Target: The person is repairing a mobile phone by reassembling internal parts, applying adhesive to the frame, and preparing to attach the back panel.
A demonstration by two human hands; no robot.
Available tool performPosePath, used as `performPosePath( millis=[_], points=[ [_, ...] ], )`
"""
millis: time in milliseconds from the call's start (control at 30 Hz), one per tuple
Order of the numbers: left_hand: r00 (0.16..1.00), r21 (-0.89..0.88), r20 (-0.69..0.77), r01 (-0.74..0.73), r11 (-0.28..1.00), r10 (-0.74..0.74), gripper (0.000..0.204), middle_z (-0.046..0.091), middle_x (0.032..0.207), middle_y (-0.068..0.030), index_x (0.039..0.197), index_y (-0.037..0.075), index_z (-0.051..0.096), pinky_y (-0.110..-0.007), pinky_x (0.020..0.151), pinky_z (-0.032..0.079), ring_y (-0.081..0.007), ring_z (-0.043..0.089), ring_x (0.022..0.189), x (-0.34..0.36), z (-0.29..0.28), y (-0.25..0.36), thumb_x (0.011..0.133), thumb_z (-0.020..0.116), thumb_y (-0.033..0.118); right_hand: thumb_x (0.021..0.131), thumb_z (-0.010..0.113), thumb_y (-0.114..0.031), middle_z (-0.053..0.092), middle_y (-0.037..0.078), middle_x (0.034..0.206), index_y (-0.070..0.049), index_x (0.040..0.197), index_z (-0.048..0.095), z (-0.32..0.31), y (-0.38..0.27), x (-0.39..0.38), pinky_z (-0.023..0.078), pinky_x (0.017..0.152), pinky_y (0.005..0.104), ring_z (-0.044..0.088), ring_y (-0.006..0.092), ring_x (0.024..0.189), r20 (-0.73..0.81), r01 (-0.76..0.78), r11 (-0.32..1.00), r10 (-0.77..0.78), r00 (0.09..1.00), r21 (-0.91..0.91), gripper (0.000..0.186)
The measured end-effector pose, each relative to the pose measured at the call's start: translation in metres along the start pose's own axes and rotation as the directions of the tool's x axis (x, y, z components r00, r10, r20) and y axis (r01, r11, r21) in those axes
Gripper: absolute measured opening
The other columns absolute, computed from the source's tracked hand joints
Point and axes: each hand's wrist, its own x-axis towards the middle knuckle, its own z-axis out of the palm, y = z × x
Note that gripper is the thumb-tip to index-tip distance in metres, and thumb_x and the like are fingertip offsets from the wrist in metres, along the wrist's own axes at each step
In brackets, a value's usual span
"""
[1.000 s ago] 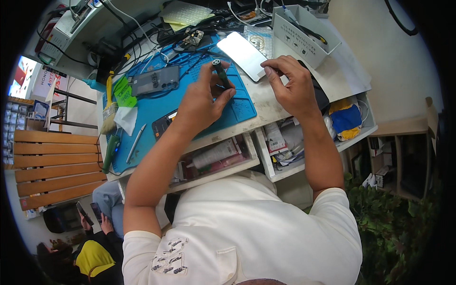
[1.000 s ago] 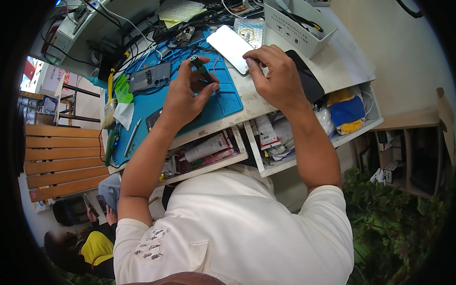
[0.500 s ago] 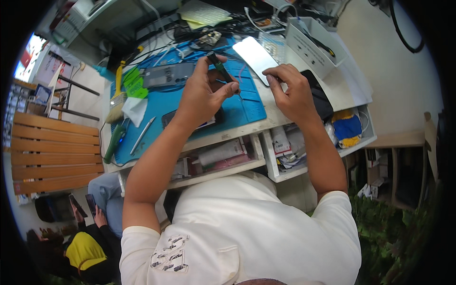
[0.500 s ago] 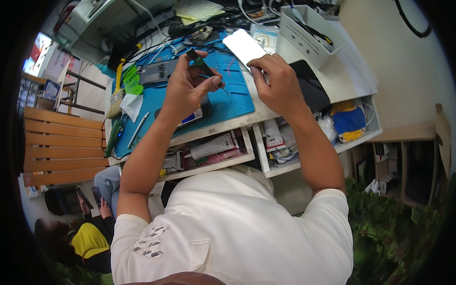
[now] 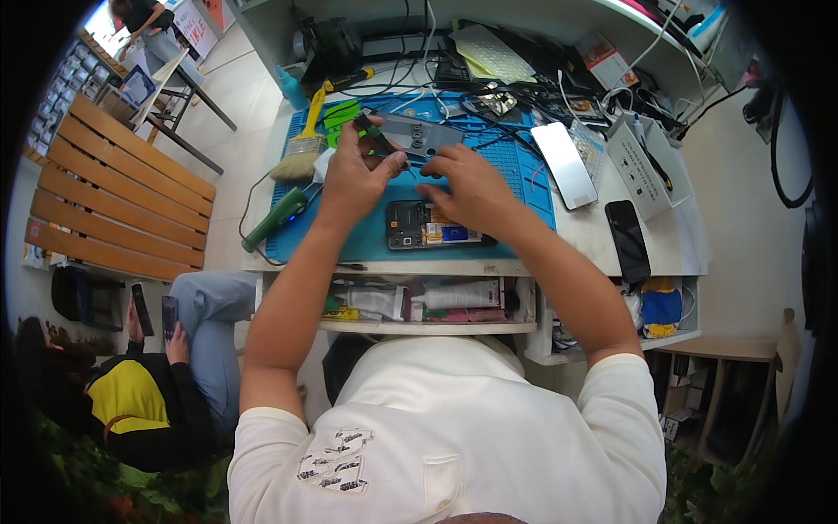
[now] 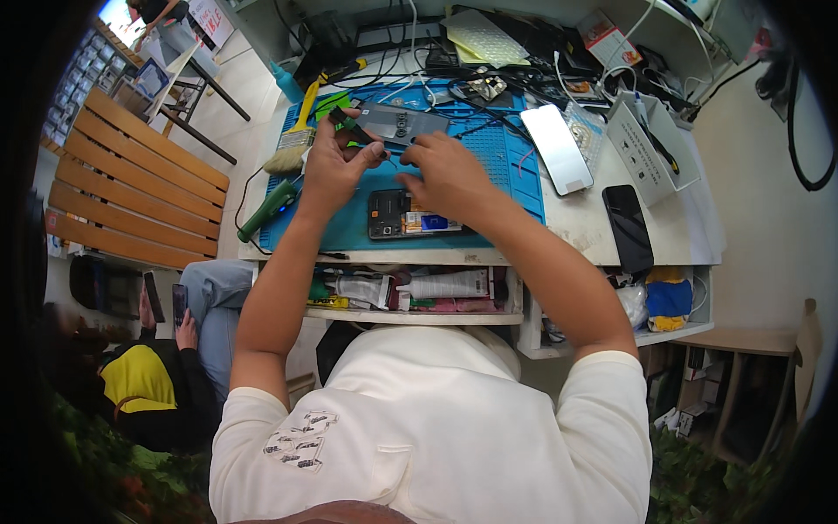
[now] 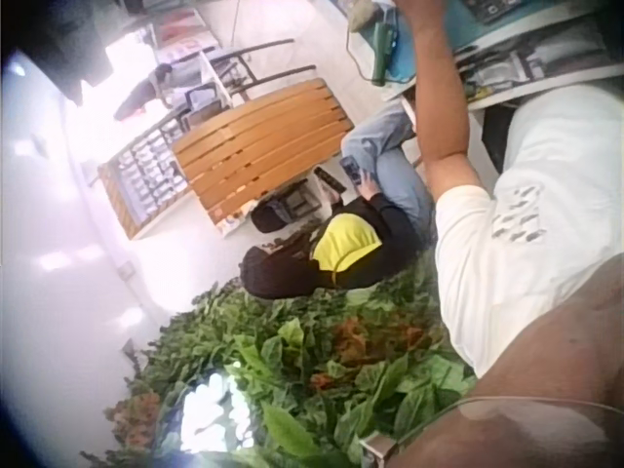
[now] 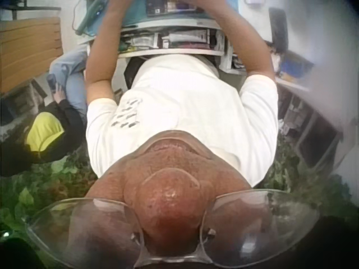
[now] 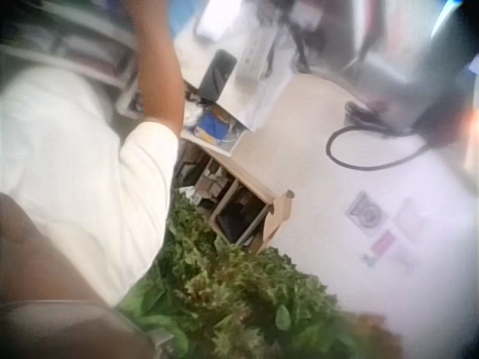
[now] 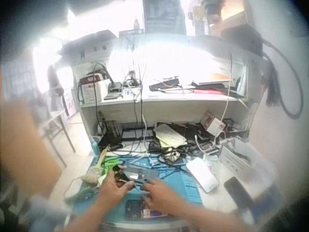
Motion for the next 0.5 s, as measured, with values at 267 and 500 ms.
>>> performPosePath(
  millis=[267,500],
  points=[
    [0.998,0.077,-0.043,-0.049,0.996,0.052,0.066,0.078,0.114,-0.0121,0.153,0.006,0.042,-0.033,0.087,0.065,-0.0203,0.081,0.099,-0.006,-0.011,-0.007,0.099,0.081,0.003,0.096,0.078,-0.013,0.073,0.016,0.102,-0.002,0.109,0.081,0.018,0.005,0.013,0.057,0.089,0.0485,0.07,0.0369,0.102,0.113,-0.077,0.997,0.073,0.991,0.025,0.017],
    [0.995,0.226,-0.024,-0.09,0.97,0.098,0.1,0.079,0.111,-0.0135,0.175,0.019,0.022,-0.034,0.083,0.065,-0.0251,0.083,0.091,-0.013,-0.007,0.012,0.096,0.081,0.002,0.101,0.074,-0.008,0.073,0.014,0.101,-0.002,0.113,0.081,-0.031,-0.006,-0.022,0.056,0.082,0.0421,0.071,0.0312,0.094,0.038,-0.258,0.966,0.257,0.966,0.015,0.015]
  ],
)
